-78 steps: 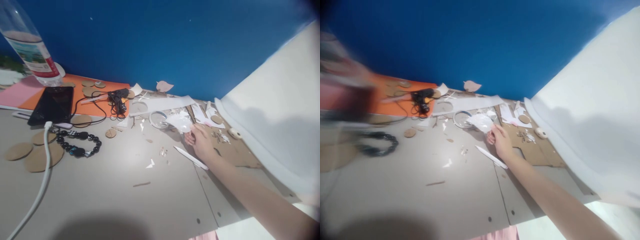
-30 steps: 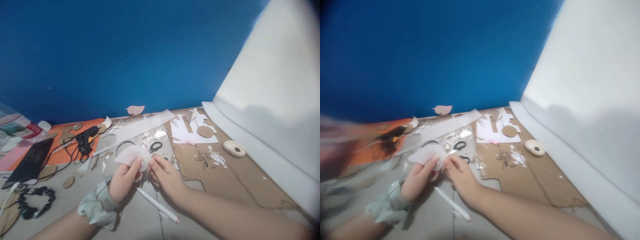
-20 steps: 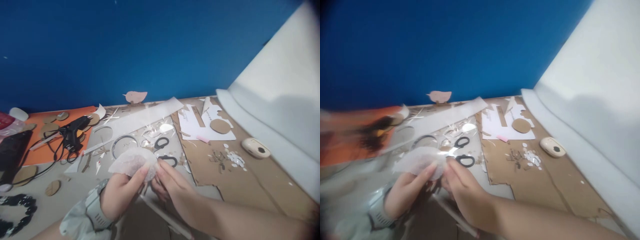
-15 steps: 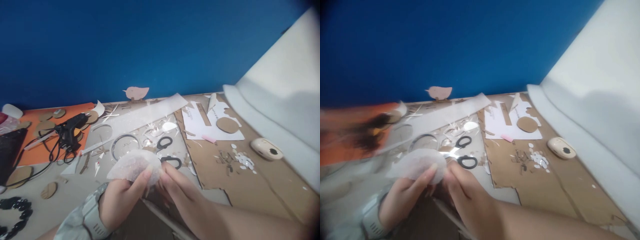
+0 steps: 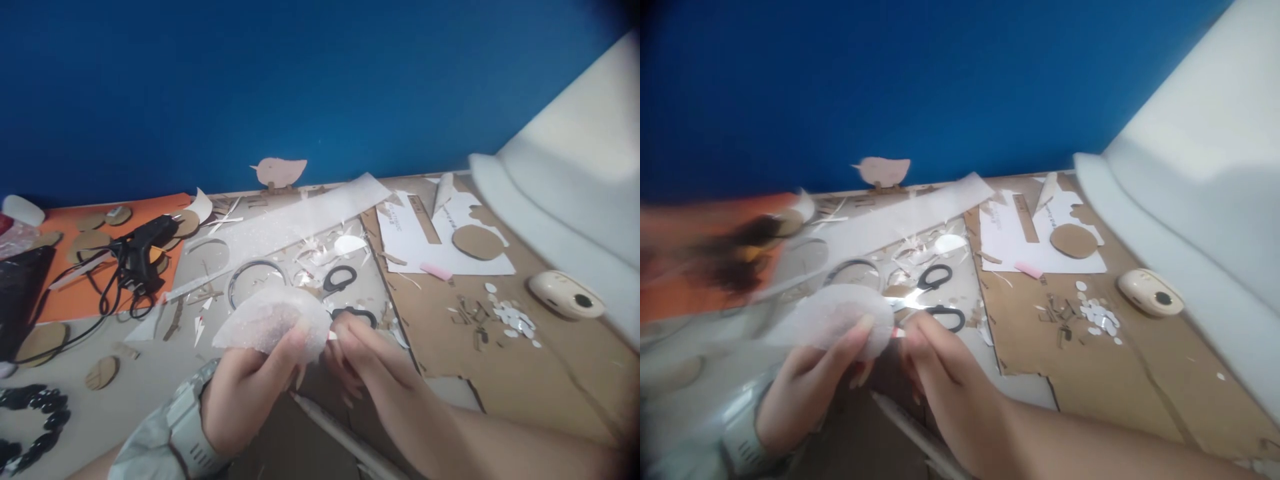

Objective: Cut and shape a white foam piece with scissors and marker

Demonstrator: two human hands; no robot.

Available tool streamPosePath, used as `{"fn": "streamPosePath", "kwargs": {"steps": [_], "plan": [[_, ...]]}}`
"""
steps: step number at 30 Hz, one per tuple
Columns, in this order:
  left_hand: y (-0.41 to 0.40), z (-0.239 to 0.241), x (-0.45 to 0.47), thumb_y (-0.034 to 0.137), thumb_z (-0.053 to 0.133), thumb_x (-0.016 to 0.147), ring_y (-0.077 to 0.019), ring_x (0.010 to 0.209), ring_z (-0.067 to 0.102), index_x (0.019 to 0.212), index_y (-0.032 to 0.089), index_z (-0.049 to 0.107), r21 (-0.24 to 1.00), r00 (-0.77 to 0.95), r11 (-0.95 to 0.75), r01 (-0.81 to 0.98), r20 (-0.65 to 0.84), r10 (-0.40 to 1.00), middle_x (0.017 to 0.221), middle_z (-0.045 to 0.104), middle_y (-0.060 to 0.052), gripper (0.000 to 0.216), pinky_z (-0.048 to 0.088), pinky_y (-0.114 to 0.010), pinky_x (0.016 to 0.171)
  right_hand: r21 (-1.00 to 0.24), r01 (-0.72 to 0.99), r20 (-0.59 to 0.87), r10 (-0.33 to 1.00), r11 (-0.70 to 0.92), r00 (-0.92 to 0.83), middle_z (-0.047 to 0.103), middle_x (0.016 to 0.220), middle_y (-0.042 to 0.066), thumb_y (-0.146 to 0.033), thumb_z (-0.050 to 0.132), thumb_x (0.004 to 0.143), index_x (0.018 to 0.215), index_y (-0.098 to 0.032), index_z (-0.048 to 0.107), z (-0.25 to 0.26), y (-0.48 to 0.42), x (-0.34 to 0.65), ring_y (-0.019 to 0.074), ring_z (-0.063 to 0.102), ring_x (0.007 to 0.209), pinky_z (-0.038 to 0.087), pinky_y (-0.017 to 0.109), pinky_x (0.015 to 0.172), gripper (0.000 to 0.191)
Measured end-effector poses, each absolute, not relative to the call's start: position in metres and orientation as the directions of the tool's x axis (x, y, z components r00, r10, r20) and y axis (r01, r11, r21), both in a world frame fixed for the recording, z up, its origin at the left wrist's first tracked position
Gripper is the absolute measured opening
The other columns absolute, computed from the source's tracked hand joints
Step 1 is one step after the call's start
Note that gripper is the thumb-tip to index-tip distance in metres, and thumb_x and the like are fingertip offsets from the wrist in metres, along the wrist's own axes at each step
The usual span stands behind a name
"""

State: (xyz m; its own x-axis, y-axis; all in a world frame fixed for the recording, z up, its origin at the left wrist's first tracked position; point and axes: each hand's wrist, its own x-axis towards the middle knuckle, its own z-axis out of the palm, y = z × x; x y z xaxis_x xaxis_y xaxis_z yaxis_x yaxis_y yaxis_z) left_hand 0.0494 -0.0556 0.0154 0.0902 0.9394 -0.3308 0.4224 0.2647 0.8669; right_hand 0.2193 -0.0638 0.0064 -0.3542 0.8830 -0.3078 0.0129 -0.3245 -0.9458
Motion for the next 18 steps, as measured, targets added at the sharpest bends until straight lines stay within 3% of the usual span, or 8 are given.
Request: {"fn": "streamPosePath", "kwargs": {"steps": [7, 18], "plan": [[-0.0567, 0.0185, 0.0501, 0.052, 0.043, 0.083, -0.0117, 0.045, 0.046, 0.043, 0.020, 0.045, 0.854, 0.042, 0.271, 0.445, -0.322, 0.946, 0.043, 0.044, 0.002, 0.051, 0.040, -0.023, 0.046, -0.994, 0.056, -0.105, 0.911, -0.090, -0.398, 0.041, 0.059, -0.004, -0.041, 0.033, 0.099, 0.071, -0.021, 0.045, 0.0104, -0.0660, 0.2246, 0.0113, 0.042, 0.053, 0.037, 0.024, 0.051, 0.037], [-0.0517, 0.0201, 0.0473, 0.036, 0.040, 0.090, -0.0075, 0.046, 0.049, 0.046, 0.019, 0.048, 0.888, 0.187, 0.082, 0.452, -0.184, 0.965, 0.044, 0.050, 0.005, 0.048, 0.041, -0.017, 0.051, -0.992, 0.081, -0.127, 0.878, -0.101, -0.462, 0.043, 0.061, -0.006, -0.037, 0.030, 0.101, 0.071, -0.020, 0.044, 0.0141, -0.0624, 0.2255, 0.0072, 0.043, 0.053, 0.036, 0.020, 0.051, 0.036]]}}
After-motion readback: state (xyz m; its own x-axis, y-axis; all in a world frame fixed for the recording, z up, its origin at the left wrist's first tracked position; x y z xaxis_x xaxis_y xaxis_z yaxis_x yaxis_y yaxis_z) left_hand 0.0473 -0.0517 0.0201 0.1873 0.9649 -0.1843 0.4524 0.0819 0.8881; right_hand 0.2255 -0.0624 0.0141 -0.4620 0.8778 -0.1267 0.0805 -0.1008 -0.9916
